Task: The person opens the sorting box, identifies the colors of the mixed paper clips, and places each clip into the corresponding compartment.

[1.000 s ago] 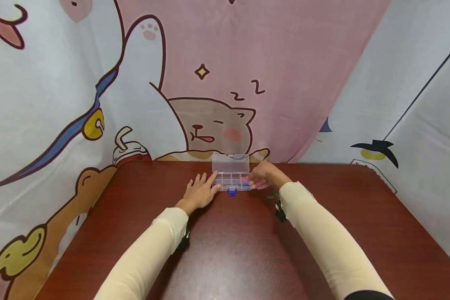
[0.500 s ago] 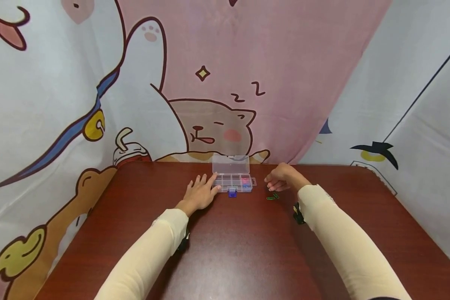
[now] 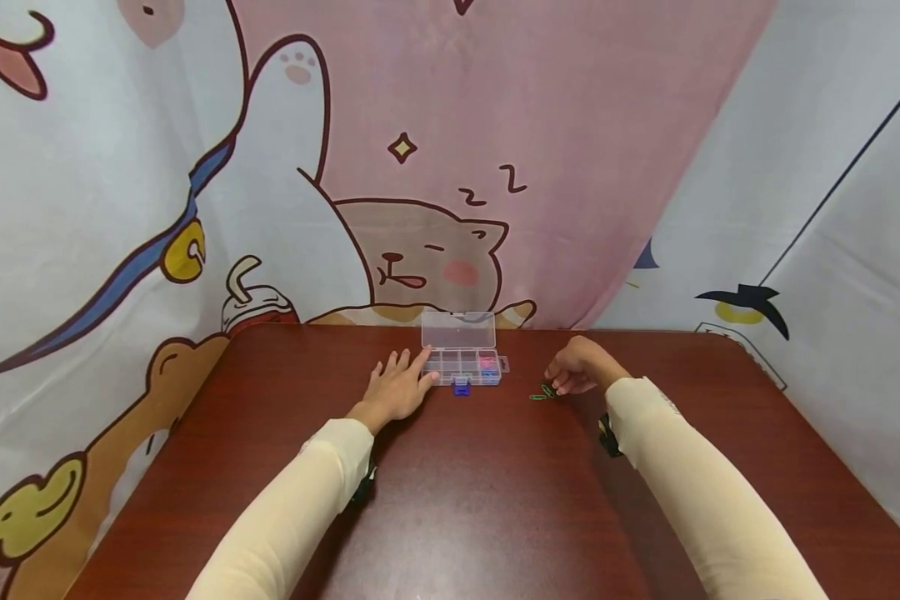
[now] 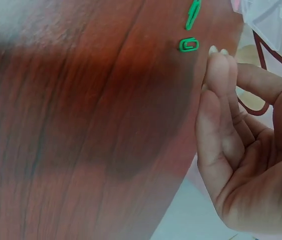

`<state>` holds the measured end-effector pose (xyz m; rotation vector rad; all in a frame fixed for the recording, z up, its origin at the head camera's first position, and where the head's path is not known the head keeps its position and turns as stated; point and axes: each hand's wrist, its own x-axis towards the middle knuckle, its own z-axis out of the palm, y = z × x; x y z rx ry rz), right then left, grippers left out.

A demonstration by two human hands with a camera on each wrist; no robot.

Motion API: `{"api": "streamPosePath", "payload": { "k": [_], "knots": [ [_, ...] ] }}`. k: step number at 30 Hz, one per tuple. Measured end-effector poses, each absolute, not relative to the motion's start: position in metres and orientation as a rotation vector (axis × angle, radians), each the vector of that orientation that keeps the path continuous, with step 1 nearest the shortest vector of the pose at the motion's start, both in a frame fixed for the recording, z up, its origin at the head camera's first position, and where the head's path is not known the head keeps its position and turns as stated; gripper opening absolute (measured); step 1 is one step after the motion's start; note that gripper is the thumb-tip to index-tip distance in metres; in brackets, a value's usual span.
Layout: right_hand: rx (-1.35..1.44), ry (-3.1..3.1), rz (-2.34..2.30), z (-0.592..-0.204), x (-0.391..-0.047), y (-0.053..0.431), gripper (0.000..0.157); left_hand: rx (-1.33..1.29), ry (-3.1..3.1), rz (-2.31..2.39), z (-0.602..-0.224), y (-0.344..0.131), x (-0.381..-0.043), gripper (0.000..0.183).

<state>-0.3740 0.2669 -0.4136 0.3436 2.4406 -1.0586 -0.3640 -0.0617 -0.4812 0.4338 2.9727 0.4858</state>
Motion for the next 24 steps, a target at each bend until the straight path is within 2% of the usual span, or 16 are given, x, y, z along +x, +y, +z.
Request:
{"api": "streamPosePath", "payload": {
  "k": [24],
  "knots": [
    [0.341, 2.537, -0.834, -0.431, -0.375, 0.254, 0.015, 0.438, 2.966, 0.488, -0.479, -0.061, -0.364, 0.063]
  ]
}}
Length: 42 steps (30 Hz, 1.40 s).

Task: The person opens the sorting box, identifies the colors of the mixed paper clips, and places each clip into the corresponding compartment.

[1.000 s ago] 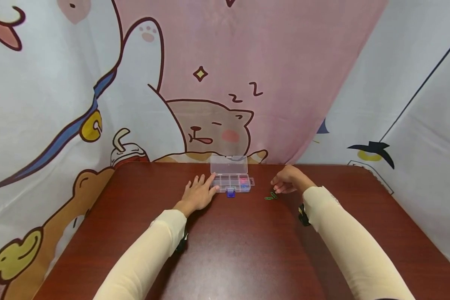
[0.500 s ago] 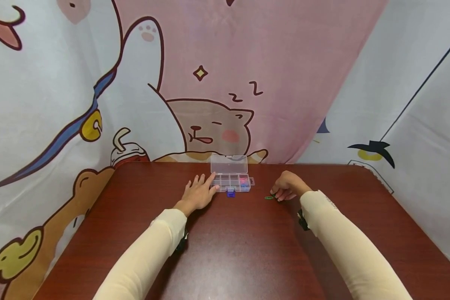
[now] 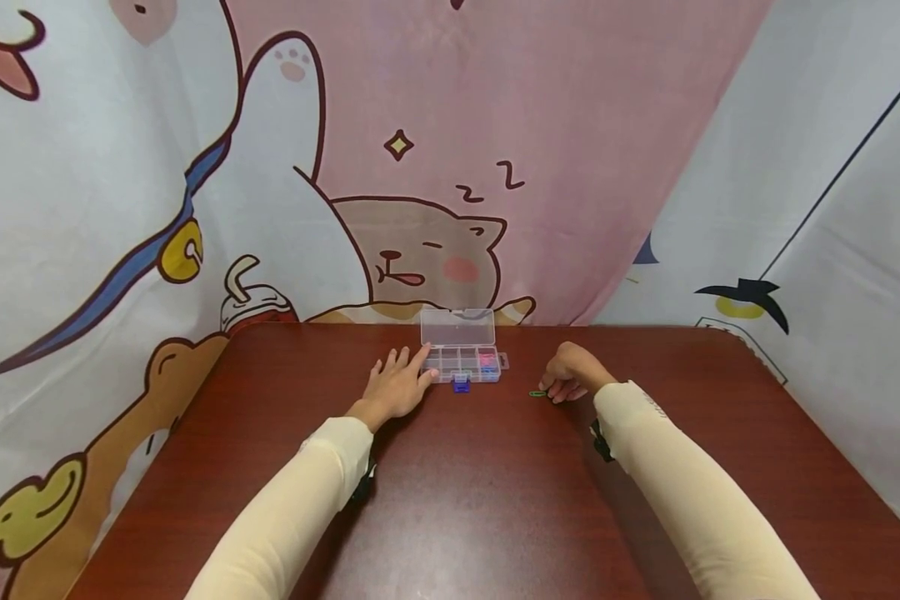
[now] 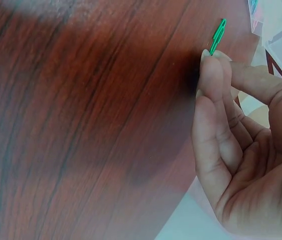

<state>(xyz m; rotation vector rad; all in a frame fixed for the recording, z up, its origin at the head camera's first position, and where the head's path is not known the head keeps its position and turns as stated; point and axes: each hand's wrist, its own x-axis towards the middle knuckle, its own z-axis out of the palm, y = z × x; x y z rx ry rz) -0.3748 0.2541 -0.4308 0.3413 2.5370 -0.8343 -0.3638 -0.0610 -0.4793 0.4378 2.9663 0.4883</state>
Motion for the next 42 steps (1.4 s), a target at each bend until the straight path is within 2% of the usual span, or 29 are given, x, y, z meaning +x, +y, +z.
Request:
{"api": "streamPosePath", "payload": {
  "k": [18, 27, 42],
  "knots": [
    [0.348, 2.526, -0.833, -0.429, -0.375, 0.251, 0.014, 0.441, 2.974, 0.503, -0.48, -0.063, -0.364, 0.063],
    [0.347, 2.444, -1.032, -0.413, -0.377, 0.254, 0.015, 0.449, 2.975, 0.49, -0.48, -0.062, -0.362, 0.062],
    [0.242, 2.381, -1.175, -0.396, -0.383, 0.204, 0.022, 0.454, 2.983, 0.475, -0.479, -0.062, -0.361, 0.062]
  ]
}}
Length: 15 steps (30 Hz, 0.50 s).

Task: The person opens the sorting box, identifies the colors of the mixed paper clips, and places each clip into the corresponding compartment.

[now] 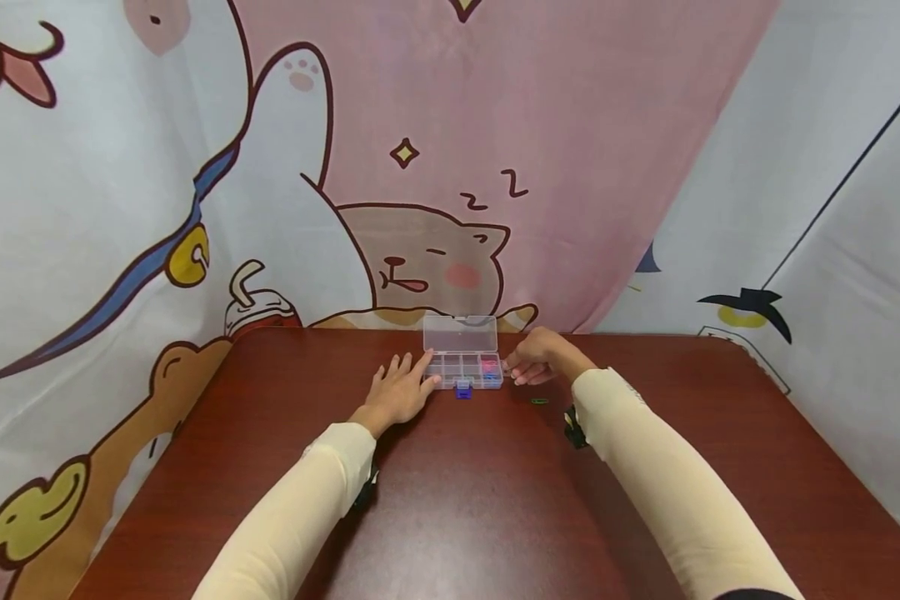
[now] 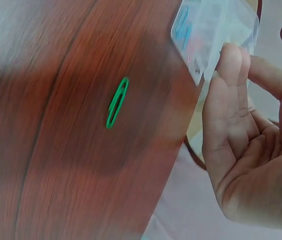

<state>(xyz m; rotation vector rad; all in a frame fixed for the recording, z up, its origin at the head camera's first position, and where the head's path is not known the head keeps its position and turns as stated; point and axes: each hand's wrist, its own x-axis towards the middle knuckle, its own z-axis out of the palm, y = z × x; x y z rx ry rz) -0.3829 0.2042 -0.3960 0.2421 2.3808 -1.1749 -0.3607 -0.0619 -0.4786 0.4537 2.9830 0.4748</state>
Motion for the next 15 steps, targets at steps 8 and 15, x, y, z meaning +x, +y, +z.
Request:
{"api": "streamPosePath", "payload": {
  "k": [8, 15],
  "knots": [
    [0.191, 2.368, -1.189, -0.402, -0.388, 0.178, 0.023, 0.459, 2.984, 0.476, -0.477, -0.062, -0.36, 0.062],
    [0.143, 2.337, -1.189, -0.4, -0.392, 0.161, 0.022, 0.448, 2.986, 0.479, -0.476, -0.062, -0.36, 0.062]
  ]
}}
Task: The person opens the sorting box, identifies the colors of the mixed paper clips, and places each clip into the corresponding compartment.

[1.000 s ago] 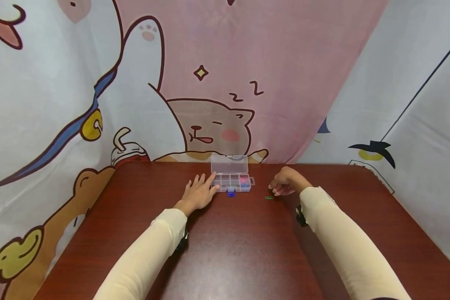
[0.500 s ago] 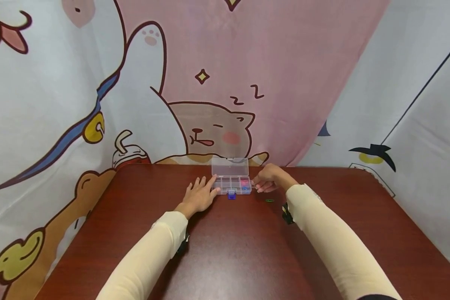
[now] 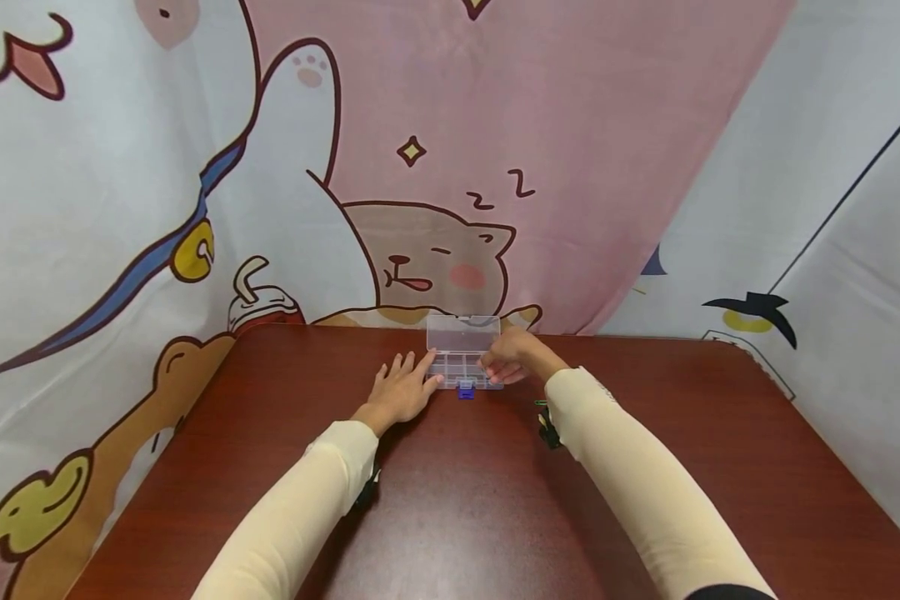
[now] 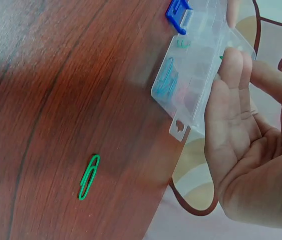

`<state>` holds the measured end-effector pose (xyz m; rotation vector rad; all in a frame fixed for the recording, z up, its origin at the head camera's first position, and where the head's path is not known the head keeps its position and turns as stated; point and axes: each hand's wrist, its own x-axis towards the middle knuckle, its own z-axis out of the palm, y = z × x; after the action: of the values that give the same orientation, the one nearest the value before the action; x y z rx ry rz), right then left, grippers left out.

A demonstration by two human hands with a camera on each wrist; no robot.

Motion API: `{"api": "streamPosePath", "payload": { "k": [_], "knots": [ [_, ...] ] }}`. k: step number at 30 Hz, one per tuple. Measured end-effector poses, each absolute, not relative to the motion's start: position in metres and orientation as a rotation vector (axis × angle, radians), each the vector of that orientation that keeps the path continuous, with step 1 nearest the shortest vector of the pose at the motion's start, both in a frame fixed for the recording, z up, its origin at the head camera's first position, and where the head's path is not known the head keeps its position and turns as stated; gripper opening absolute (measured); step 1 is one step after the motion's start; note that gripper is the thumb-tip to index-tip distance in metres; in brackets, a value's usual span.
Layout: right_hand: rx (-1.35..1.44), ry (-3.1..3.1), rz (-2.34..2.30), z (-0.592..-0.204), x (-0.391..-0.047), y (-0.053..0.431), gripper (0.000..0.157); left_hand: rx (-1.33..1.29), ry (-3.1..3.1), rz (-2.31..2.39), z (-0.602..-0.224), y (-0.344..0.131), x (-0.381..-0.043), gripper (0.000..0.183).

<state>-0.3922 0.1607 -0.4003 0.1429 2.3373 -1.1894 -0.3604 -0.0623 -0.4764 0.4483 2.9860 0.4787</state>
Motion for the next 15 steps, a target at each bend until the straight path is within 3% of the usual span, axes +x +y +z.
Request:
{"api": "streamPosePath", "payload": {
  "k": [15],
  "knots": [
    [0.174, 2.318, -1.193, -0.4, -0.391, 0.169, 0.026, 0.441, 2.974, 0.463, -0.478, -0.062, -0.363, 0.062]
  ]
}}
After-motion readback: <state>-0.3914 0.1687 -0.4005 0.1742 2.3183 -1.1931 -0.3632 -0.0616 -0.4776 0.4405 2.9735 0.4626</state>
